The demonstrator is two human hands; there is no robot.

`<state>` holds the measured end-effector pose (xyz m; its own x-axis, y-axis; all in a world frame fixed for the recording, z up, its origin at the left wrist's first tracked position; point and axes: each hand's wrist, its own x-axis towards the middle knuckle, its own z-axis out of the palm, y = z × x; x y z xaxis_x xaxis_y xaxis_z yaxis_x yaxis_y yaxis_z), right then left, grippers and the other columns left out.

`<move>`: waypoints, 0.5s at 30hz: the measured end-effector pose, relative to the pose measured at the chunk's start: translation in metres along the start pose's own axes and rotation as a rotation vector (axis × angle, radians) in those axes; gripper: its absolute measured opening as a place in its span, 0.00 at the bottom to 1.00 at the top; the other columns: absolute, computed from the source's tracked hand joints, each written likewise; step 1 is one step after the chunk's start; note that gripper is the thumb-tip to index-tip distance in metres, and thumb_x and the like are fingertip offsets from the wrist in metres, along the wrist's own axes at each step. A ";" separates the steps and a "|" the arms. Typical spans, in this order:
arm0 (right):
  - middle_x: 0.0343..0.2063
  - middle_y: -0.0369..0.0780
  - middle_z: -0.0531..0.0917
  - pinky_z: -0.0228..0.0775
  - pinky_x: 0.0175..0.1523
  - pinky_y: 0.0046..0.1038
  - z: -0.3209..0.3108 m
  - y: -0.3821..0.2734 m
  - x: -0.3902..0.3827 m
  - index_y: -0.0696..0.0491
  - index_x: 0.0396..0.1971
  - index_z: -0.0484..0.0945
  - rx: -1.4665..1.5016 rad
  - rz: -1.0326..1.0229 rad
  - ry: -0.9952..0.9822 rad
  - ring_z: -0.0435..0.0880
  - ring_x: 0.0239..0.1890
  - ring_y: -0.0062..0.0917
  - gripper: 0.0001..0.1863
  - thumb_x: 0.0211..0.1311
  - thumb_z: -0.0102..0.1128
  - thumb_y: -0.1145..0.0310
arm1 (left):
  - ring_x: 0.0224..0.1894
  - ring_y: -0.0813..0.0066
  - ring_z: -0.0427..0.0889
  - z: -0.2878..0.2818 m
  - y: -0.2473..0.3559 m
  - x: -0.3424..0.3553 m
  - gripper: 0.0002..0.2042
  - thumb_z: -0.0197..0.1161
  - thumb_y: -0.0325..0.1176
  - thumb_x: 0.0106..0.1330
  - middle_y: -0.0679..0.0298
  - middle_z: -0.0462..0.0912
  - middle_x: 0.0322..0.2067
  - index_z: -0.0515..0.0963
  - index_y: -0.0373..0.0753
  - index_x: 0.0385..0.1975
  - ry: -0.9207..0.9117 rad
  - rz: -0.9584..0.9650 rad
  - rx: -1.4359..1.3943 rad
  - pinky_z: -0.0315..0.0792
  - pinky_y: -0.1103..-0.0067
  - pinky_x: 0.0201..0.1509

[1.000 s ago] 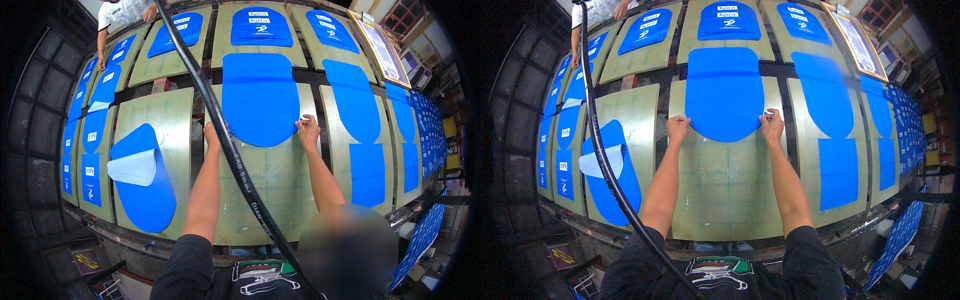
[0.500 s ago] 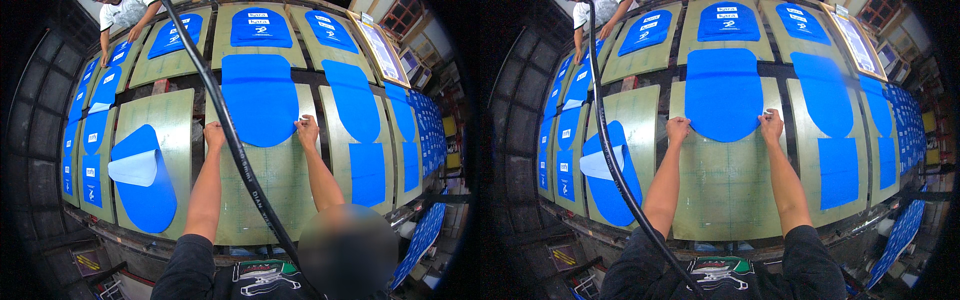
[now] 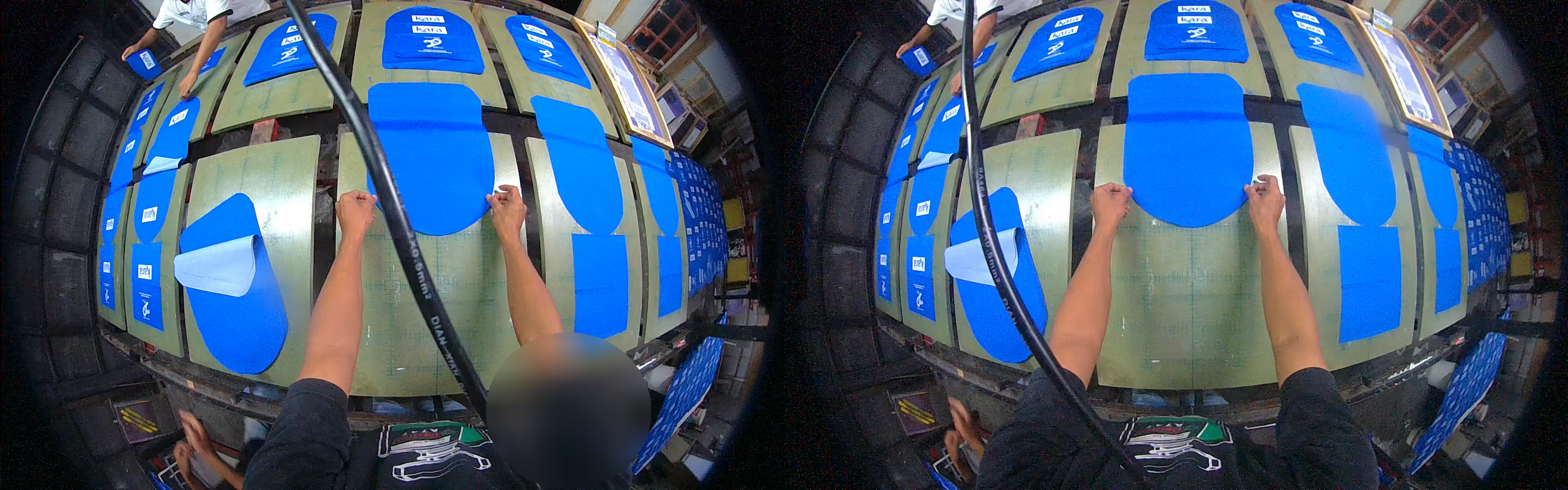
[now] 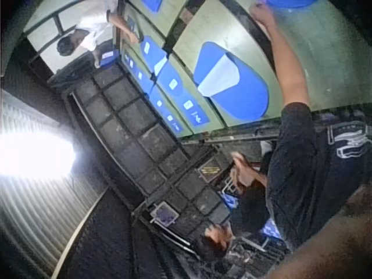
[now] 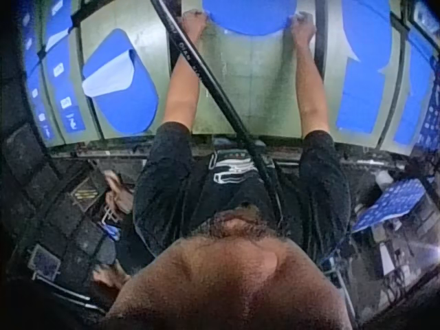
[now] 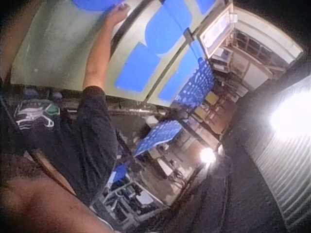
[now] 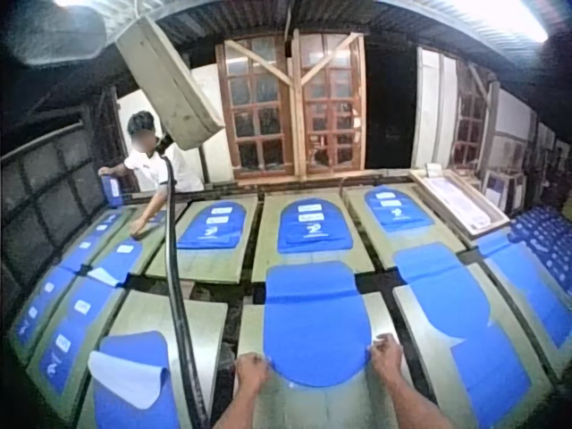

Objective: The person places blue protective film pieces onto multiple green panels arranged on a workbench. They smooth each piece by hand, occasionally retrieve additional pieces from a nearby stack, and continue covering the panels in sequence.

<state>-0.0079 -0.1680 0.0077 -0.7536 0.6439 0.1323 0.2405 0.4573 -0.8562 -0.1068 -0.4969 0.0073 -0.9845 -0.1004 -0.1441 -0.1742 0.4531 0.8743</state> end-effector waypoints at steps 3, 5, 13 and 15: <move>0.27 0.41 0.86 0.76 0.37 0.27 -0.004 -0.001 -0.001 0.60 0.44 0.78 -0.016 0.025 -0.011 0.84 0.29 0.24 0.19 0.53 0.73 0.74 | 0.15 0.77 0.81 0.008 -0.013 0.007 0.09 0.71 0.31 0.60 0.62 0.82 0.16 0.81 0.32 0.23 0.019 -0.002 0.023 0.73 0.78 0.21; 0.28 0.40 0.86 0.76 0.37 0.26 0.002 -0.011 -0.002 0.60 0.44 0.78 -0.011 0.027 -0.028 0.84 0.29 0.22 0.18 0.53 0.73 0.75 | 0.15 0.76 0.81 0.008 -0.041 0.021 0.09 0.71 0.31 0.59 0.62 0.82 0.16 0.82 0.32 0.23 0.074 0.071 0.111 0.73 0.78 0.21; 0.27 0.40 0.85 0.76 0.35 0.26 -0.002 0.012 0.002 0.60 0.45 0.77 -0.056 -0.017 0.009 0.83 0.28 0.24 0.20 0.52 0.74 0.75 | 0.17 0.70 0.83 0.014 -0.008 0.003 0.08 0.70 0.31 0.59 0.58 0.84 0.18 0.82 0.32 0.24 0.049 0.078 0.075 0.76 0.73 0.24; 0.31 0.43 0.85 0.76 0.39 0.30 -0.002 0.004 0.000 0.59 0.45 0.77 -0.047 0.014 0.000 0.85 0.32 0.29 0.21 0.51 0.74 0.74 | 0.20 0.62 0.85 0.003 0.009 -0.006 0.07 0.67 0.29 0.59 0.54 0.85 0.20 0.82 0.32 0.24 0.012 0.022 0.034 0.78 0.68 0.27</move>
<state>-0.0058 -0.1650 0.0049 -0.7502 0.6502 0.1202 0.2792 0.4763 -0.8337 -0.1029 -0.4894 0.0143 -0.9877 -0.1011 -0.1192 -0.1535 0.4851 0.8609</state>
